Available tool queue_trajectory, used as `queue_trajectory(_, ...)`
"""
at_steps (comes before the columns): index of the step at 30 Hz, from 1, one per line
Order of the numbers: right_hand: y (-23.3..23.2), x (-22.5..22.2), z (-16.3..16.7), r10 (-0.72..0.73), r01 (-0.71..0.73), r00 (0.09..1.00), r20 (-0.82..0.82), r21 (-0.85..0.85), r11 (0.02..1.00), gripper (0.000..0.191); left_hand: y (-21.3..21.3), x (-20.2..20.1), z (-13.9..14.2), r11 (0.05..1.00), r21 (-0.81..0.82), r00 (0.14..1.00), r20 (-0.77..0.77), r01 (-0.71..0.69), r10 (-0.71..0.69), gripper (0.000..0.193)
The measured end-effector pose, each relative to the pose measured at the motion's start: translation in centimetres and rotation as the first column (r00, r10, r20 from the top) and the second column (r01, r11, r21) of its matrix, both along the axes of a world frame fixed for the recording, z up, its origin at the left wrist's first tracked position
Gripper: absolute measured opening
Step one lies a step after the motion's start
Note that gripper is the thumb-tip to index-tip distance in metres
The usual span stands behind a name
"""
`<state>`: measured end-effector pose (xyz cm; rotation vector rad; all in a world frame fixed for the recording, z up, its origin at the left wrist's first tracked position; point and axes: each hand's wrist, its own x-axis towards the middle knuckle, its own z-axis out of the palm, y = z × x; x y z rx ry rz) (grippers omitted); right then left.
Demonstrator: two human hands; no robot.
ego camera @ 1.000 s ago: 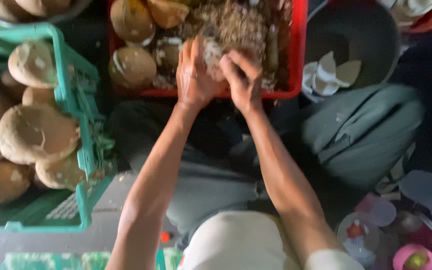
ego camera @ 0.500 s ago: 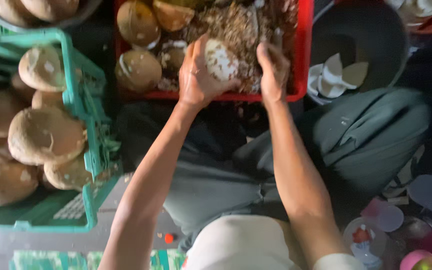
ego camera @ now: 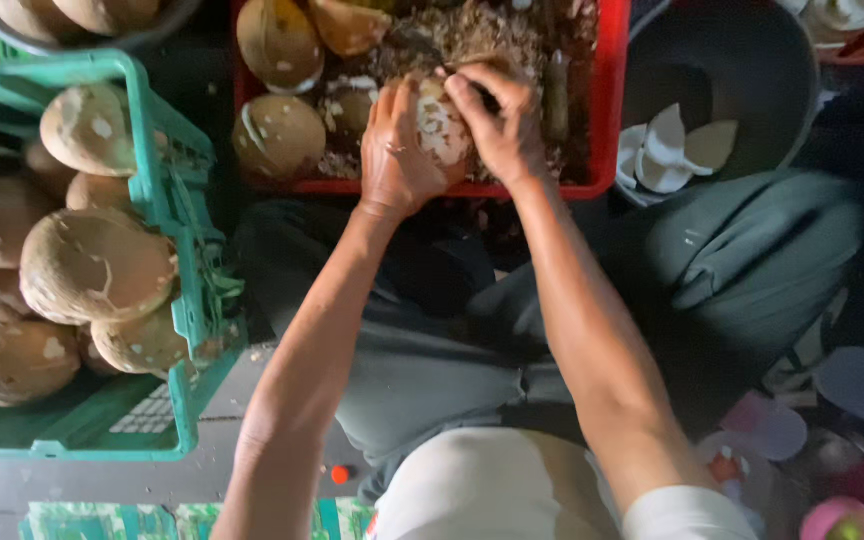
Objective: The person sits cross-legged and uses a knife to peel the outer skin from round brown fruits. They rotate each fruit while scraping away the skin and place the peeled pieces into a nearby bucket.
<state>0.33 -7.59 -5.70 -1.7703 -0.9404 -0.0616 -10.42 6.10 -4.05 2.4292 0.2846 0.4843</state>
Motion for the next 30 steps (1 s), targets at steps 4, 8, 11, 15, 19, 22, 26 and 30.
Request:
queue_trajectory(4,0.3,-0.6,1.0,0.015,-0.015,1.0,-0.003,0.006,1.0,0.03,0.1,-0.2,-0.8,0.999,-0.049,0.999,-0.034,-0.002,0.001,0.102)
queue_trajectory(8,0.4,-0.9,0.8,-0.064,0.069,0.995,-0.07,0.071,0.995,0.025,0.0,-0.3,-2.1,0.998,0.045,0.994,0.1,-0.054,0.049,0.098)
queue_trajectory(11,0.1,-1.0,0.0,-0.003,0.024,0.958,-0.288,0.071,0.997,0.021,-0.1,-0.2,-2.7,0.997,0.065,0.99,0.136,-0.04,0.031,0.095)
queue_trajectory(15,0.0,-1.2,0.0,-0.103,0.111,0.97,-0.22,0.022,0.994,0.033,-0.2,-0.3,-2.6,0.999,0.033,0.993,0.112,-0.042,0.038,0.099)
queue_trajectory(19,-0.2,-2.7,1.8,-0.107,0.117,0.966,-0.237,0.026,0.993,0.036,-0.7,-0.8,-2.2,0.994,0.044,0.993,0.077,-0.099,0.095,0.081)
queue_trajectory(22,-1.3,-5.1,2.4,-0.12,0.133,0.964,-0.236,0.041,0.99,0.032,-1.0,-0.6,-2.4,0.995,-0.011,0.988,0.113,-0.103,0.104,0.089)
queue_trajectory(26,-0.8,-3.7,1.4,0.013,-0.003,0.998,-0.067,0.139,0.99,0.02,-1.1,-0.1,-2.9,0.989,0.03,0.986,0.095,-0.141,0.138,0.091)
queue_trajectory(30,-0.2,-1.6,0.2,-0.076,0.077,0.969,-0.234,-0.004,0.997,0.022,-1.5,-0.3,-2.6,0.989,0.021,0.988,0.042,-0.147,0.146,0.092)
